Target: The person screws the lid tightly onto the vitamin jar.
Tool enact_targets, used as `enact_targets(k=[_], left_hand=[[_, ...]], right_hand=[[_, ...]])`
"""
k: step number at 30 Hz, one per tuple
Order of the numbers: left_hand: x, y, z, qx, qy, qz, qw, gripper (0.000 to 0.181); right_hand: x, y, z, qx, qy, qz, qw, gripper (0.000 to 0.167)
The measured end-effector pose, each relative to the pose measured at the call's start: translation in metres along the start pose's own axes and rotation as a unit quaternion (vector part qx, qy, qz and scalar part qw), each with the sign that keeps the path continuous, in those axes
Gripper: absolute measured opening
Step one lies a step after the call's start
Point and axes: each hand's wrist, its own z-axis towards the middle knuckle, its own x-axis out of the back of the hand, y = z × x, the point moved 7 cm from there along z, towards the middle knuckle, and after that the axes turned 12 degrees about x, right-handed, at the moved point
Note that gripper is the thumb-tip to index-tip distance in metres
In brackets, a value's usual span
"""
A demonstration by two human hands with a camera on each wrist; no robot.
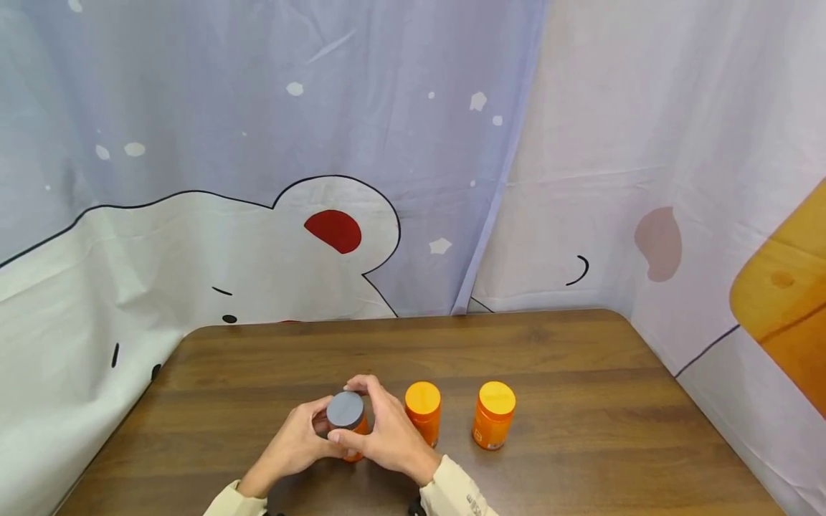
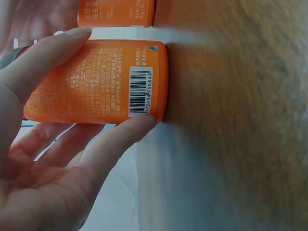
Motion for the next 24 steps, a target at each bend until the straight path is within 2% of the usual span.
enact_targets(k=[4, 10, 14, 21, 24], left_hand=[[-0.0009, 0.0008, -0.0011, 0.001, -0.015, -0.014, 0.9998, 0.048], [-0.0008, 0.0016, -0.0011, 0.008, -0.016, -0.034, 0.9993, 0.039], [-0.001, -0.0015, 0.0004, 0.022, -0.009, -0.032, 0.9992, 0.036], [0.0008, 0.0043, -0.0016, 0.021, 0.011, -0.016, 0.9996, 0.033], [0.0009, 0.0025, -0.0006, 0.024, 0.015, -0.013, 0.9995, 0.034]], right_hand=[[-0.0017, -0.0007, -0.0008, 0.01, -0.019, 0.018, 0.9996, 0.057], [0.0011, 0.0001, 0.0006, 0.015, 0.002, 0.011, 0.9998, 0.056], [0.002, 0.0017, 0.0, 0.014, 0.021, 0.013, 0.9996, 0.054], [0.0011, 0.0026, -0.0005, 0.005, 0.044, 0.03, 0.9986, 0.051], [0.0025, -0.0047, 0.0016, -0.003, 0.047, 0.031, 0.9984, 0.05]])
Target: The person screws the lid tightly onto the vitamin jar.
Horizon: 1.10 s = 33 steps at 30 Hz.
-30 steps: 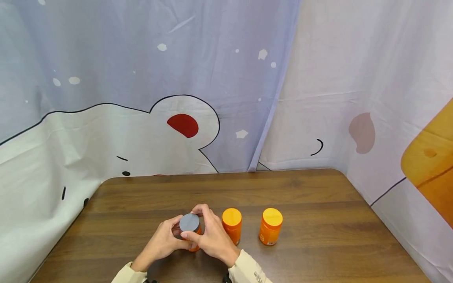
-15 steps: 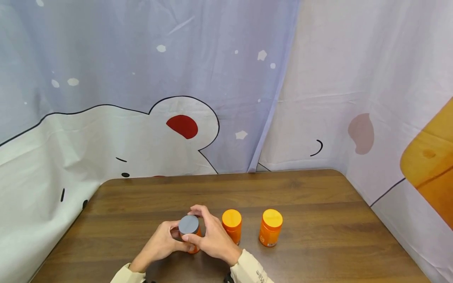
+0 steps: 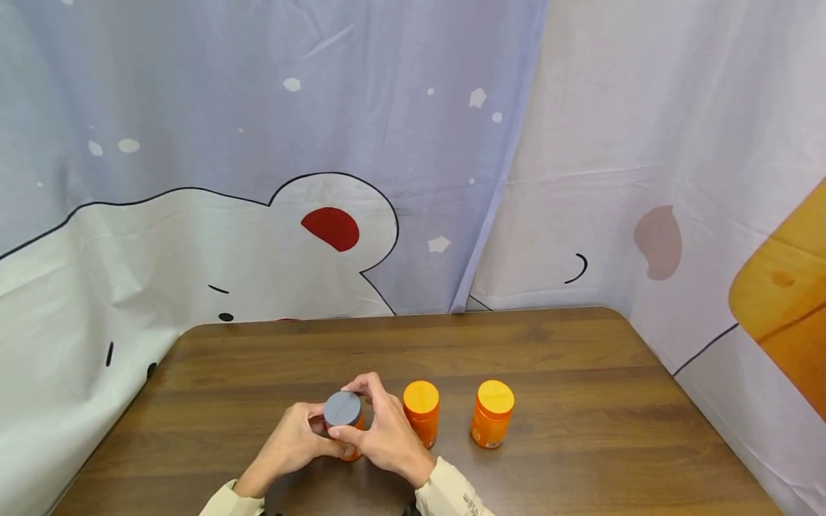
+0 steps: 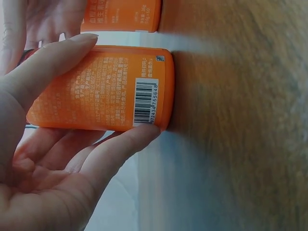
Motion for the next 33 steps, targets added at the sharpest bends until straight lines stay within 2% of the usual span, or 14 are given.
enact_targets(k=[5, 9, 16, 22, 25, 27, 30, 33], left_hand=[[0.002, 0.012, -0.006, -0.002, -0.005, 0.002, 1.0, 0.036], [0.001, 0.018, -0.01, -0.001, -0.025, -0.006, 0.9997, 0.04], [0.0, 0.001, -0.004, -0.006, -0.027, 0.001, 0.9996, 0.048], [-0.003, -0.002, 0.0, -0.027, -0.02, 0.001, 0.9994, 0.047], [-0.003, -0.002, 0.0, -0.03, -0.011, 0.02, 0.9993, 0.049], [-0.002, -0.003, -0.002, -0.03, -0.007, 0.042, 0.9986, 0.057], [0.002, -0.004, -0.009, -0.014, -0.003, 0.078, 0.9969, 0.078], [0.009, -0.007, -0.019, 0.015, -0.001, 0.107, 0.9941, 0.1]], right_hand=[[0.005, -0.024, 0.007, -0.007, -0.001, 0.015, 0.9999, 0.049], [0.004, -0.023, 0.006, -0.015, -0.003, 0.016, 0.9998, 0.05], [-0.004, 0.002, -0.001, 0.003, -0.02, -0.021, 0.9996, 0.055], [0.001, 0.0, -0.001, -0.01, -0.044, -0.03, 0.9985, 0.058], [0.01, -0.007, 0.001, -0.027, -0.04, -0.032, 0.9983, 0.052], [0.019, -0.014, 0.002, -0.025, -0.036, -0.036, 0.9984, 0.047], [0.038, -0.03, 0.004, 0.008, -0.035, -0.062, 0.9974, 0.043], [0.065, -0.048, 0.007, 0.036, -0.028, -0.118, 0.9919, 0.047]])
